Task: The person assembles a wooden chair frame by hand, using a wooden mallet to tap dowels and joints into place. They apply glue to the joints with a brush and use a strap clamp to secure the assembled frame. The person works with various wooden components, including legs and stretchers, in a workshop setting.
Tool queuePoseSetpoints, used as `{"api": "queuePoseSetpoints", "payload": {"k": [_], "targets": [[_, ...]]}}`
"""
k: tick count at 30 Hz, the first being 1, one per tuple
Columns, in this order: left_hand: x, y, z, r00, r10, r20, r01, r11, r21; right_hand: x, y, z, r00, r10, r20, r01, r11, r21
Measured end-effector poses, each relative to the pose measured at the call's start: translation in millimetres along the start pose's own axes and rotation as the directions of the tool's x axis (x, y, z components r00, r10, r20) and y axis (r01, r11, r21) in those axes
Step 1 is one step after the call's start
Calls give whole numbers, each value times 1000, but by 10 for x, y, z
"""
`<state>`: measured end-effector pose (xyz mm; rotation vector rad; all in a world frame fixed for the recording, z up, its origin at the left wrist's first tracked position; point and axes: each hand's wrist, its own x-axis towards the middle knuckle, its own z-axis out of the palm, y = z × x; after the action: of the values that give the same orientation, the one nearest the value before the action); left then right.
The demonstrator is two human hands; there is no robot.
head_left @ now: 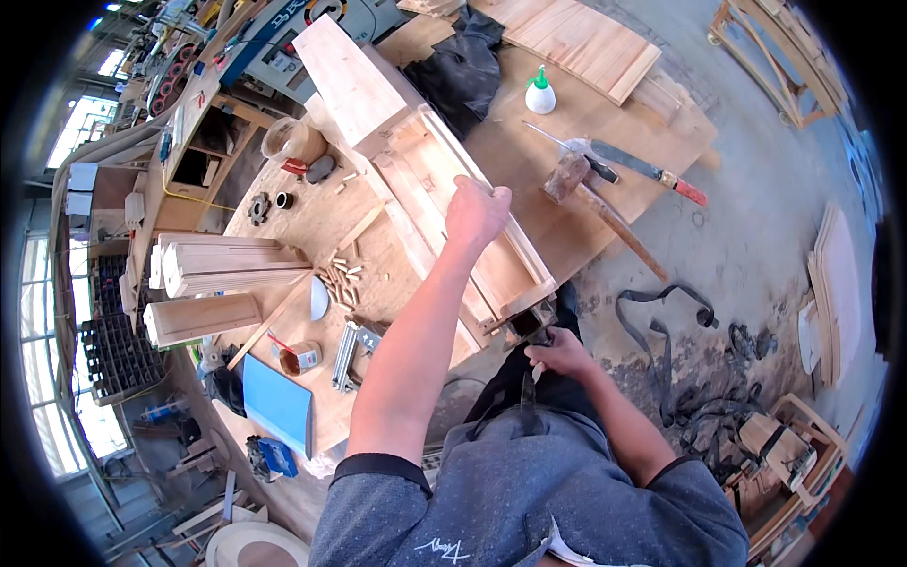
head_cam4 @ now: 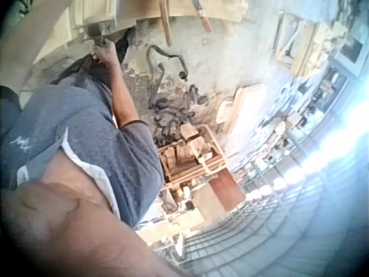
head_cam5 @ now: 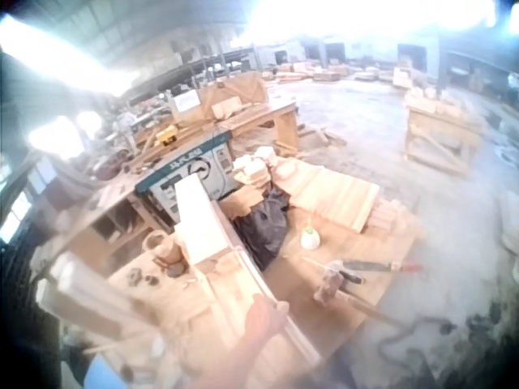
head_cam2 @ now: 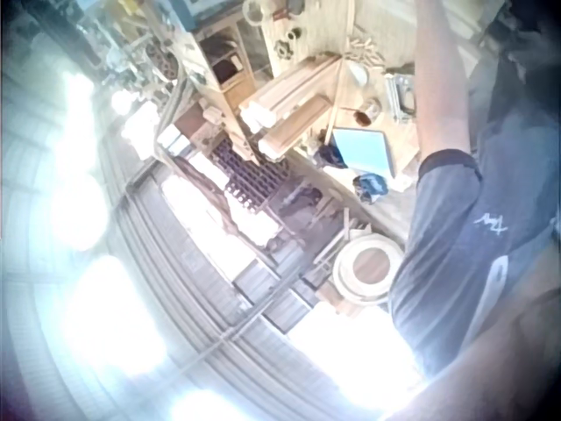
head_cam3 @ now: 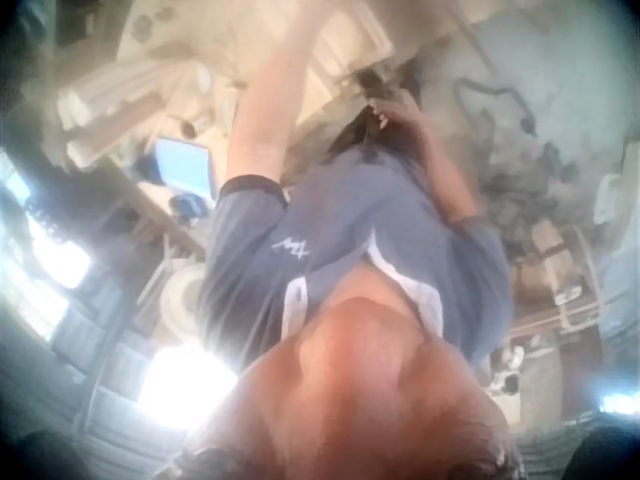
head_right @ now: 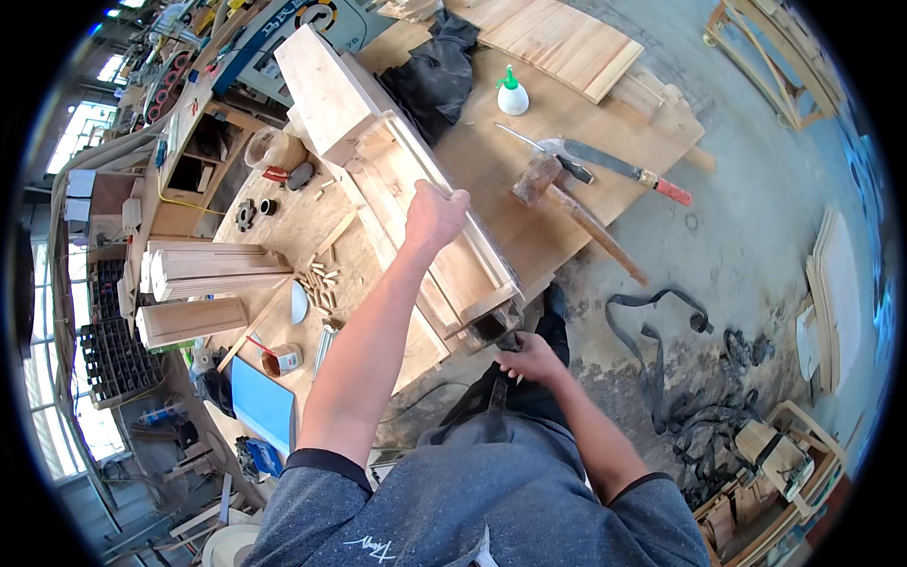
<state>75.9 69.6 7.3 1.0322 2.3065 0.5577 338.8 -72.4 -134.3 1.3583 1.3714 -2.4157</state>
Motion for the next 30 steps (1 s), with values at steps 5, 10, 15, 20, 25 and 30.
{"api": "queuePoseSetpoints", "payload": {"k": [5, 10, 15, 20, 25, 30], "targets": [[-15, -36, -10, 1000, 9, 9, -9, 1000, -17, -33, -129, -22, 988, 133, 75, -149, 948, 280], [-20, -20, -11, 999, -2, 44, 3, 1000, -23, -123, -149, 506, 726, -566, -392, 38, 601, -798], [-14, -32, 3, 999, -5, 41, 6, 1000, -25, 83, -83, 126, 966, -190, -174, 127, 939, -320], [-35, -59, -45, 998, -5, 57, 8, 999, -53, -84, -505, 139, 989, 143, -36, -148, 966, -214], [-37, -68, -25, 998, -4, 64, 10, 995, -101, 9, -44, 497, 822, -331, -464, -32, 785, -618], [-139, -236, -82, 995, 16, 94, 10, 964, -266, 59, -96, 260, 945, -176, -276, 3, 847, -531]]}}
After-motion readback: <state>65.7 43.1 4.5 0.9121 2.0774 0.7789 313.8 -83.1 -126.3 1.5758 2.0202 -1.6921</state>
